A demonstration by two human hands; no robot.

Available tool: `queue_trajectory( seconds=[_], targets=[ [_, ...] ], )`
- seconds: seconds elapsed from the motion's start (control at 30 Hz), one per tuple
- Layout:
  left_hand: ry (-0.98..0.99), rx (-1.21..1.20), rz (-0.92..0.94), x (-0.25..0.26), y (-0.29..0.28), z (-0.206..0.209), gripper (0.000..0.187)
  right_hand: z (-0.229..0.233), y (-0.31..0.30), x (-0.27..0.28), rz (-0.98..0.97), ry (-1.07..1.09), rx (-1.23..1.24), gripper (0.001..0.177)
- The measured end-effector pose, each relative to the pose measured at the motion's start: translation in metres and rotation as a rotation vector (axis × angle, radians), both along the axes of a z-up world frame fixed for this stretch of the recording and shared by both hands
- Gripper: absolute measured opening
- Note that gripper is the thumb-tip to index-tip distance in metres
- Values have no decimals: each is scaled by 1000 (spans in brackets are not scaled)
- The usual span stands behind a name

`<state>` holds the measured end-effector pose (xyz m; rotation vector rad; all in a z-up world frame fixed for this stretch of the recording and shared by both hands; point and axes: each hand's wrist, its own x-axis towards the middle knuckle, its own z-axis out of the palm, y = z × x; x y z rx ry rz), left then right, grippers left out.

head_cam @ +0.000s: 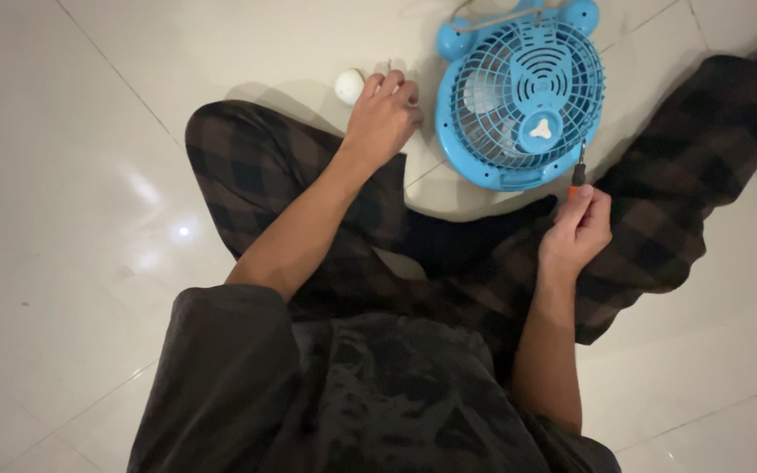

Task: The person assembles a small blue electric fan by hand, using a screwdriver to secure screws into the fan's base and attaching two white circular components to the front. The person sits on the floor and works methodically to complete the assembly.

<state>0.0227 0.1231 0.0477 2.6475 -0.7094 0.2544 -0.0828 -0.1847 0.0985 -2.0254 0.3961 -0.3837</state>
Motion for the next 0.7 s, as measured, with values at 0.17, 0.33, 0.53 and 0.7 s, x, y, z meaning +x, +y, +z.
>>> queue_trajectory(
  seconds=[0.17, 0.33, 0.53, 0.7],
  targets=[
    [100, -143, 47, -1, -3, 11, 9, 1, -1, -3, 10, -3, 10, 31],
    [277, -510, 196, -14, -13, 33, 12, 3, 0, -2, 5, -2, 32, 29],
    [287, -718, 157, -15, -26, 46, 15, 4, 2, 0, 30, 13, -26, 30],
    [350, -643, 144, -13, -29, 48, 14, 6, 3, 1, 25, 33, -7, 30]
  ],
)
